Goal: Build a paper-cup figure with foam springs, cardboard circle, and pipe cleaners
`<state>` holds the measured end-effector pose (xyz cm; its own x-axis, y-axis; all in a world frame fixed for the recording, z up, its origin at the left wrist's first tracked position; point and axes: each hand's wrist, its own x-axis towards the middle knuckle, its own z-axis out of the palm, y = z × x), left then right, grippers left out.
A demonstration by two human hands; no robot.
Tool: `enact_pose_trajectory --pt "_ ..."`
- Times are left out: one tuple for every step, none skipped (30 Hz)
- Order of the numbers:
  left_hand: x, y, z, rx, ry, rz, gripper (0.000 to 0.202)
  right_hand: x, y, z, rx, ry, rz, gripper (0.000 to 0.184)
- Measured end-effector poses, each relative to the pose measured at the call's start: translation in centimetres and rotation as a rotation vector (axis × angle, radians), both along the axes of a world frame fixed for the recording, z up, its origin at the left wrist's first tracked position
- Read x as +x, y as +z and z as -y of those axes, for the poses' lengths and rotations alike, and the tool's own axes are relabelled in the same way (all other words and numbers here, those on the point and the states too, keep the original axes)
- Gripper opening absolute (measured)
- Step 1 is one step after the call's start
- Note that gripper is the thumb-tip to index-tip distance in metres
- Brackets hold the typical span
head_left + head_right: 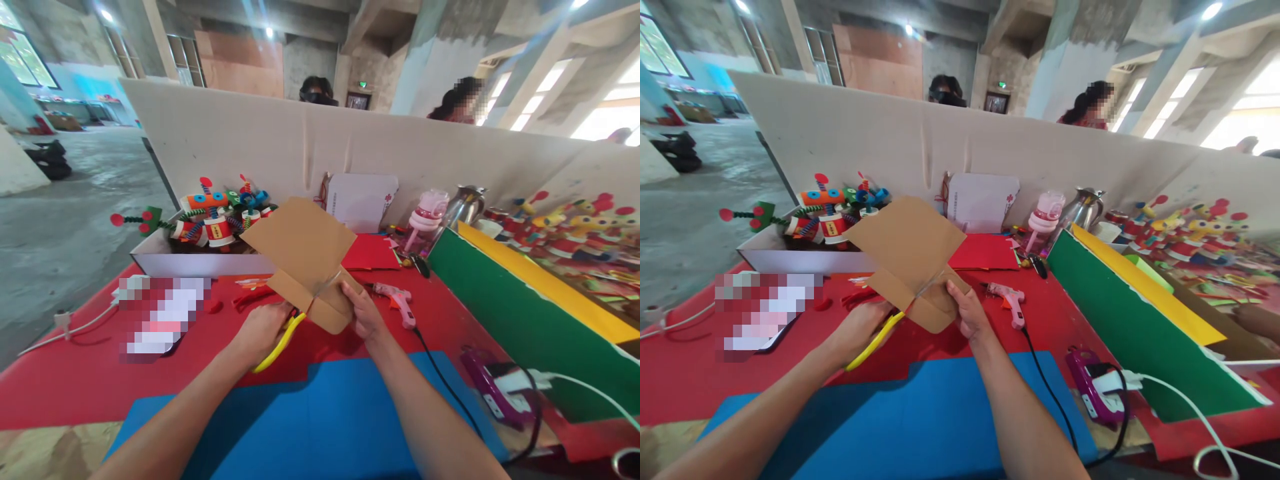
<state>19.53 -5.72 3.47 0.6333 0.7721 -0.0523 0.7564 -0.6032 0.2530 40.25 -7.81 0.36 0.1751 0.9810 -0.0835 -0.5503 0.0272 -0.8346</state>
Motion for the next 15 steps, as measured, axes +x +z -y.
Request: enact_pose_trajectory --pt "-0.1 -0.1 0.0 0.0 -0.012 0.023 0.023 0.1 0.0 0.0 0.001 0.003 -0.006 0.041" --pt "-0.1 -0.1 0.0 0.001 -0.016 0.034 0.023 0.2 0.1 0.1 0.003 0.004 -0.01 0.04" --pt "-0.1 0.0 0.0 -0.001 -0.017 0.033 0.023 0.3 0.1 0.2 0.006 0.01 -0.012 0.039" --pt "0.0 0.2 0.1 -0.008 -0.012 0.024 0.022 0.3 0.2 0.3 0.008 0.021 -0.008 0.038" --pt "0.1 0.4 0.2 -0.021 0.001 0.008 0.022 0.2 0.2 0.4 0.007 0.041 0.003 0.037" --pt "0.2 0.6 0.2 -0.037 0.024 -0.014 0.021 0.1 0.3 0.5 0.004 0.065 0.022 0.036" --pt "0.3 0.8 0.3 -0.05 0.051 -0.039 0.02 0.0 0.4 0.6 -0.001 0.09 0.044 0.035" --pt "0.3 1.0 0.4 -0.058 0.076 -0.061 0.019 -0.2 0.4 0.7 -0.007 0.112 0.068 0.035" --pt "0.4 1.1 0.4 -0.06 0.09 -0.074 0.018 -0.4 0.5 0.7 -0.01 0.125 0.088 0.034" --pt "0.4 1.1 0.4 -0.058 0.091 -0.076 0.018 -0.6 0.5 0.8 -0.01 0.129 0.101 0.033" --pt "0.3 1.1 0.4 -0.055 0.08 -0.069 0.017 -0.8 0.6 0.8 -0.008 0.128 0.107 0.032" --pt "0.2 1.1 0.3 -0.054 0.064 -0.055 0.017 -0.9 0.6 0.8 -0.007 0.125 0.105 0.032" --pt "0.1 1.0 0.2 -0.057 0.049 -0.042 0.017 -1.0 0.6 0.7 -0.006 0.123 0.102 0.033" --pt "0.0 0.9 0.2 -0.062 0.042 -0.032 0.018 -1.1 0.6 0.7 -0.005 0.117 0.1 0.033" --pt "-0.1 0.8 0.1 -0.065 0.04 -0.027 0.019 -1.0 0.5 0.6 -0.005 0.113 0.102 0.033"
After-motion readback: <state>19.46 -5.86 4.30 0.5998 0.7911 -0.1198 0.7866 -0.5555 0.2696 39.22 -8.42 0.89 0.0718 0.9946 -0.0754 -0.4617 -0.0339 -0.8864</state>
